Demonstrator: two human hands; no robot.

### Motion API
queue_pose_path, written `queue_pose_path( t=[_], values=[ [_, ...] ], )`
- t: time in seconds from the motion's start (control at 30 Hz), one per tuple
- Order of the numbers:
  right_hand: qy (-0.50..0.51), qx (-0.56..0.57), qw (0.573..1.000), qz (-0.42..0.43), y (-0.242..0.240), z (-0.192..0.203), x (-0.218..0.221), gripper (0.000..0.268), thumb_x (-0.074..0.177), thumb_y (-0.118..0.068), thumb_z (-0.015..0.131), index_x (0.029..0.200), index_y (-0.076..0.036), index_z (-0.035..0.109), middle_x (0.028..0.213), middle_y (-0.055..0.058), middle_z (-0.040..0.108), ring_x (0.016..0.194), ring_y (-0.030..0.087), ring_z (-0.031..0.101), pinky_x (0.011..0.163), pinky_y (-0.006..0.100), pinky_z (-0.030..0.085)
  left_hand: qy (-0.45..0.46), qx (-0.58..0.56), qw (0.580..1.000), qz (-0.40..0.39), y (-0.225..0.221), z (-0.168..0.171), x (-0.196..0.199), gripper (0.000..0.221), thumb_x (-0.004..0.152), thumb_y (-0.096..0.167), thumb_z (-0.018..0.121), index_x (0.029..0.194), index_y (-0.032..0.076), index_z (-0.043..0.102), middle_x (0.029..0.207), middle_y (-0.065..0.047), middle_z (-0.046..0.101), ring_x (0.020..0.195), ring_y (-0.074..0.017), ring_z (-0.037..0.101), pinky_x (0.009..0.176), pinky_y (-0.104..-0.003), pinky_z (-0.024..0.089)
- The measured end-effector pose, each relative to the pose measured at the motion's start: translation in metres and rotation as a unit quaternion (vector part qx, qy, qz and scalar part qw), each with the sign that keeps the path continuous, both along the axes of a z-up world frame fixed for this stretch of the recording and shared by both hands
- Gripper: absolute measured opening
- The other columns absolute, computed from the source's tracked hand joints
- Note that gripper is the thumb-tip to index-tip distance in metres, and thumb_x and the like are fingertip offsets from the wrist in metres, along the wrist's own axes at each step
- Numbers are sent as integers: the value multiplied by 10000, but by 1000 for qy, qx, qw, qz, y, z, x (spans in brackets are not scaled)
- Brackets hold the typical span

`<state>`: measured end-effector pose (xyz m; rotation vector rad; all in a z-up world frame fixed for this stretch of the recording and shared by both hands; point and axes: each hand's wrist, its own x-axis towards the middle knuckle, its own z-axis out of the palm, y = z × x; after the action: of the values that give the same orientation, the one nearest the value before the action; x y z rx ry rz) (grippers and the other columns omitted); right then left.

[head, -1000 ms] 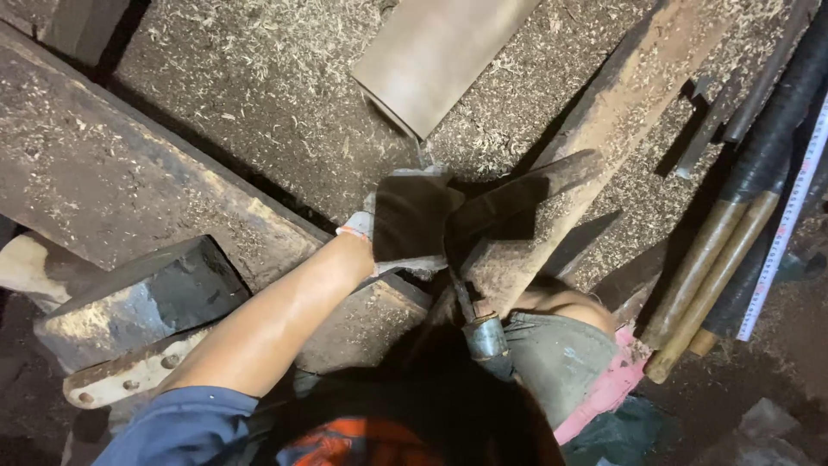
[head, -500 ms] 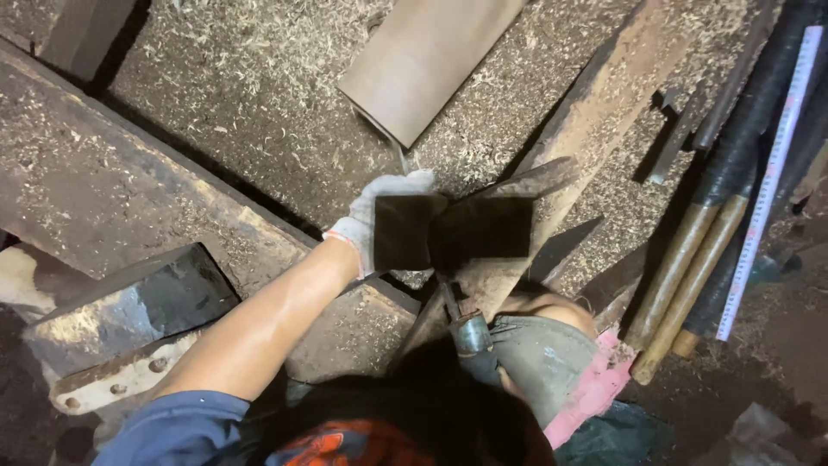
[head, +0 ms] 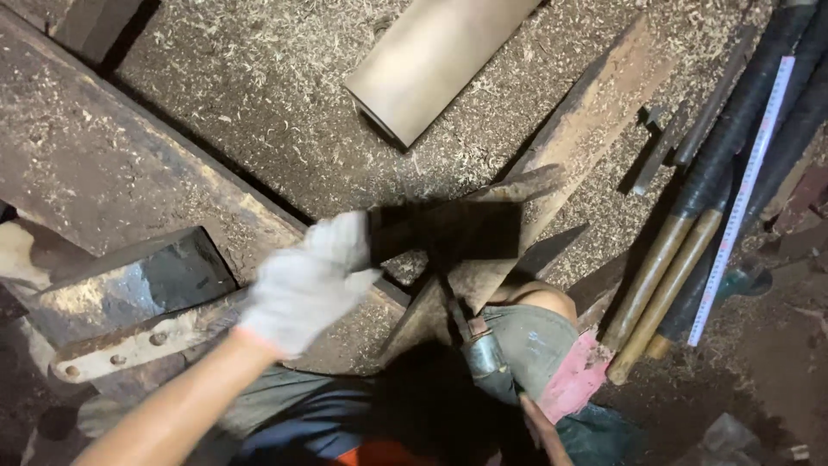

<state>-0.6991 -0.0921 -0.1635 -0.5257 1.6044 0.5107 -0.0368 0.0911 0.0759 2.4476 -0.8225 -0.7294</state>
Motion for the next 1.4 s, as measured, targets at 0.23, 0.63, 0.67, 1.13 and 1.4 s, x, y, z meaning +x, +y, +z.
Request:
queue_pose_path(
  t=[0.23,0.63,0.67,1.13,1.4],
  values=[
    [-226,-99,953,175,-61,-7,-41,544,1009,-304,563,1458,0,521,1495,124,542,1351,188,527,1144,310,354,-87,268,958,-55,32,13,-4,879,712,849,587,1201,118,593,782,-161,707,583,-363,706,502,-469,555],
    [-543,-250,801,-34,-307,304,419,899,846,42,749,1618,-9,292,1235,232,660,763,179,679,597,269,583,130,117,961,213,-79,-33,8,931,916,642,631,1569,65,306,1339,-347,554,1148,-488,595,952,-512,472],
    [-575,-218,786,-60,-331,291,436,797,905,113,722,1598,50,334,1236,270,660,766,197,673,628,288,588,198,78,926,313,-92,-38,13,814,1025,588,582,1613,100,301,1381,-341,537,1221,-456,576,1047,-484,437],
    [-145,-488,792,335,-367,89,421,972,782,-12,722,1640,-95,272,1226,248,646,993,333,658,840,421,527,326,-312,657,604,-179,-72,-3,1085,842,281,788,1619,48,68,1287,-85,584,1041,-148,598,918,-339,494],
    [-91,-584,709,384,-291,84,375,883,747,-159,851,1514,-58,426,1281,246,638,1153,381,638,1020,445,481,266,-337,732,529,-182,-18,-10,677,842,234,759,1402,-20,477,1262,-123,645,1029,-222,657,791,-371,636]
  ],
)
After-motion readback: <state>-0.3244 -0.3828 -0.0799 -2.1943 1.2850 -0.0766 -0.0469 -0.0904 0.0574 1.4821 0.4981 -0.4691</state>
